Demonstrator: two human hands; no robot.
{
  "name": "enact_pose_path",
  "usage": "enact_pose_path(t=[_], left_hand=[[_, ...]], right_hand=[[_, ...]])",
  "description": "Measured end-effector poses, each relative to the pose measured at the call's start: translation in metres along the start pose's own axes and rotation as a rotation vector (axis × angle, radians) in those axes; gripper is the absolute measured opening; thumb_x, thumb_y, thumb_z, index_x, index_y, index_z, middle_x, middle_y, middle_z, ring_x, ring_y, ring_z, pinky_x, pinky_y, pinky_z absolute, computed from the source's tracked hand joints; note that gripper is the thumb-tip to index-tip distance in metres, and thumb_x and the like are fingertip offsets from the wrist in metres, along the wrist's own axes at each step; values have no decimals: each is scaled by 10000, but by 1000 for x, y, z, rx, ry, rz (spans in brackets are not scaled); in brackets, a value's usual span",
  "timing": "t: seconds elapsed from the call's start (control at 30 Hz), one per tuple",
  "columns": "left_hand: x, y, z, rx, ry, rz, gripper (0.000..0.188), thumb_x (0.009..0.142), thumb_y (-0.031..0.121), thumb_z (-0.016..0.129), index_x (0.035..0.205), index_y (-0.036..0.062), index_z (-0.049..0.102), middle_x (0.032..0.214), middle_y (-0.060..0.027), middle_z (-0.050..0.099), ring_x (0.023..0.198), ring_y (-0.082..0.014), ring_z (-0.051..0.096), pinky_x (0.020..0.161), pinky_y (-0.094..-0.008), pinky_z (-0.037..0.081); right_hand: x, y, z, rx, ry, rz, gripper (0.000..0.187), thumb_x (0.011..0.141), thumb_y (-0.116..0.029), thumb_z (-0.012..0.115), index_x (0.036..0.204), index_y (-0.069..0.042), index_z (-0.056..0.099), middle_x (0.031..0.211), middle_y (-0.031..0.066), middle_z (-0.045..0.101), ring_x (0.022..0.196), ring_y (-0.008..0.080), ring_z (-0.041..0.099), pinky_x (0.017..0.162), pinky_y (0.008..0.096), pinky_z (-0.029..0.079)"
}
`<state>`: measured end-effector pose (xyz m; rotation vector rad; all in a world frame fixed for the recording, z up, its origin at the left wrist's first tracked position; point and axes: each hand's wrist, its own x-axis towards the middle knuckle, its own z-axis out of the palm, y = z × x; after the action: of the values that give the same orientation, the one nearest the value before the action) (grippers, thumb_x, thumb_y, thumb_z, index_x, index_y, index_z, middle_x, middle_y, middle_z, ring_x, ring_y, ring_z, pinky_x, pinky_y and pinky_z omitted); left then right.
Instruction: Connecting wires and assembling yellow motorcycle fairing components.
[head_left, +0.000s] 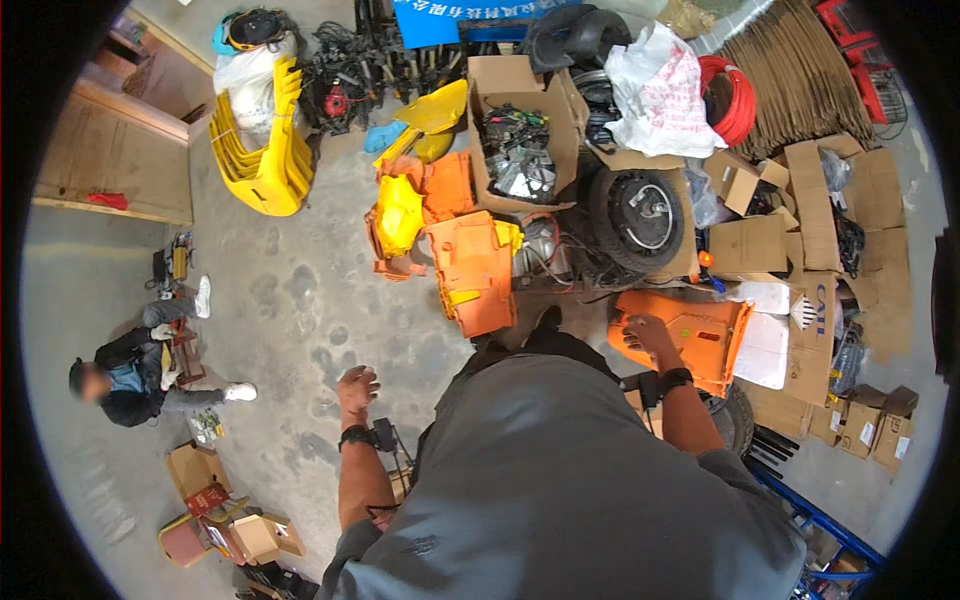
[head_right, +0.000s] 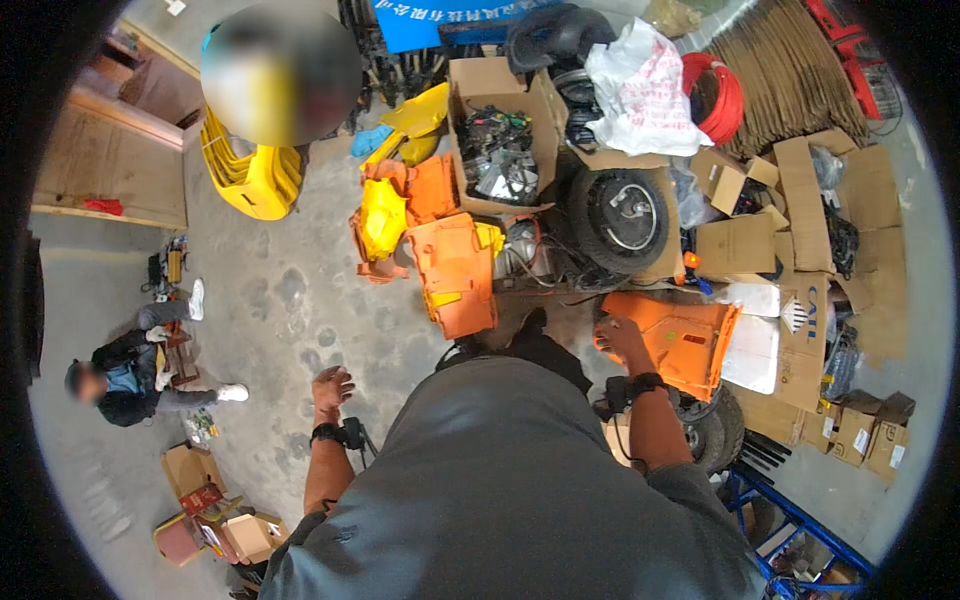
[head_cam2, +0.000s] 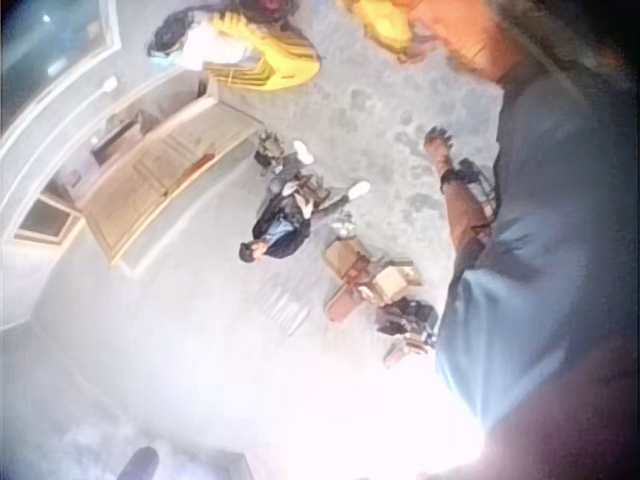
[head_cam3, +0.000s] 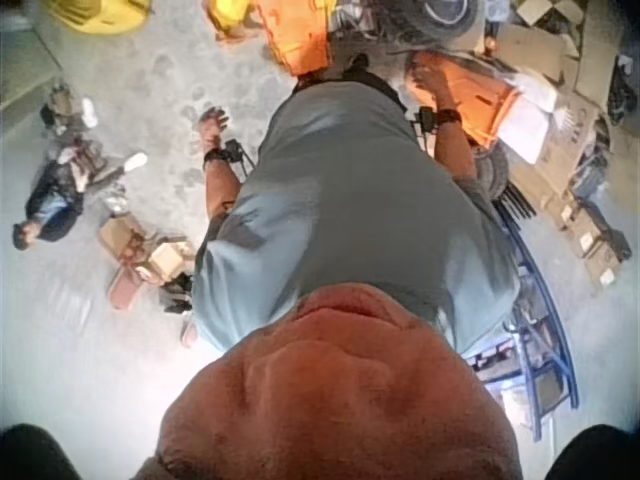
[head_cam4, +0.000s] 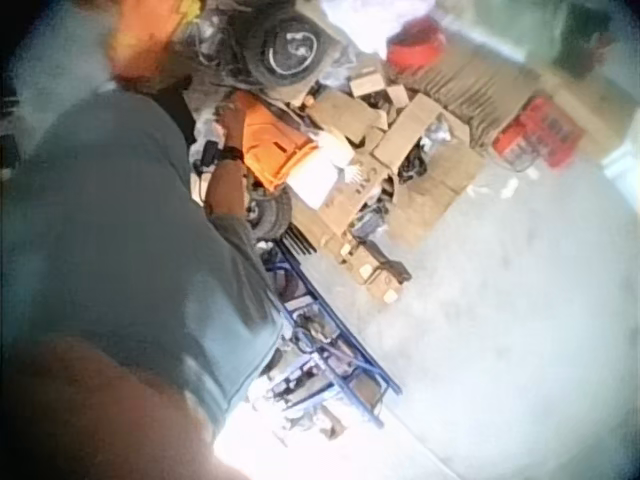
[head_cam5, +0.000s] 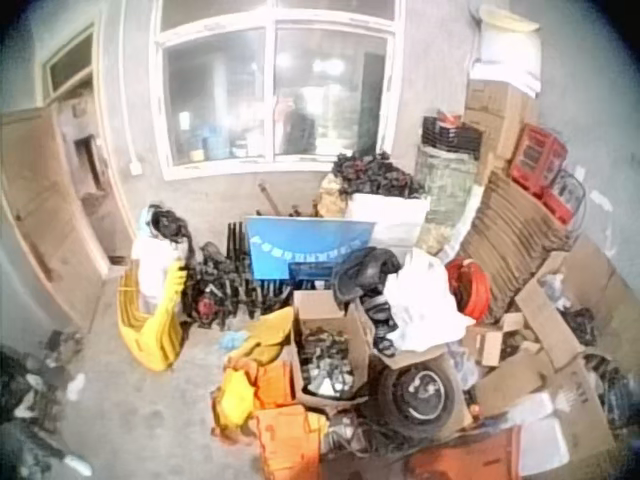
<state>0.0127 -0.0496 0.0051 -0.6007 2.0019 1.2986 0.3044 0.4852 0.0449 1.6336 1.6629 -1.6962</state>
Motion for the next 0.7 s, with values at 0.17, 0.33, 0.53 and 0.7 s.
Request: enact_pose_path(t=[0.17, 0.33, 0.53, 0.7], left_hand=[[-16, 7, 5, 33, 20, -8, 436, 844, 215, 646, 1183, -34, 534, 952, -158, 650, 763, -267, 653, 625, -370, 514], [-16, 8, 3, 54, 32, -19, 451, 841, 230, 648, 1190, -30, 529, 979, -167, 649, 802, -291, 655, 667, -396, 514], [-11, 0, 1, 43, 27, -23, 451, 839, 243, 649, 1190, -14, 532, 996, -167, 648, 819, -305, 657, 673, -397, 510], [-11, -2, 0, 45, 35, -26, 435, 840, 247, 647, 1179, -3, 541, 990, -160, 649, 811, -294, 658, 667, -390, 506]], right_hand=[[-10, -8, 0, 10, -24, 13, 374, 875, -207, 564, 1168, 22, 536, 946, 133, 641, 791, 219, 643, 713, 337, 526], [-12, -8, 2, 25, -27, 8, 379, 871, -201, 557, 1172, 30, 533, 954, 135, 641, 798, 215, 640, 716, 335, 521], [-13, -4, 4, 39, -10, 10, 357, 862, -186, 567, 1154, 19, 547, 948, 135, 647, 787, 211, 642, 712, 335, 521], [-13, -4, 4, 27, 1, 15, 353, 861, -179, 568, 1151, 20, 548, 942, 134, 647, 786, 213, 643, 711, 337, 522]])
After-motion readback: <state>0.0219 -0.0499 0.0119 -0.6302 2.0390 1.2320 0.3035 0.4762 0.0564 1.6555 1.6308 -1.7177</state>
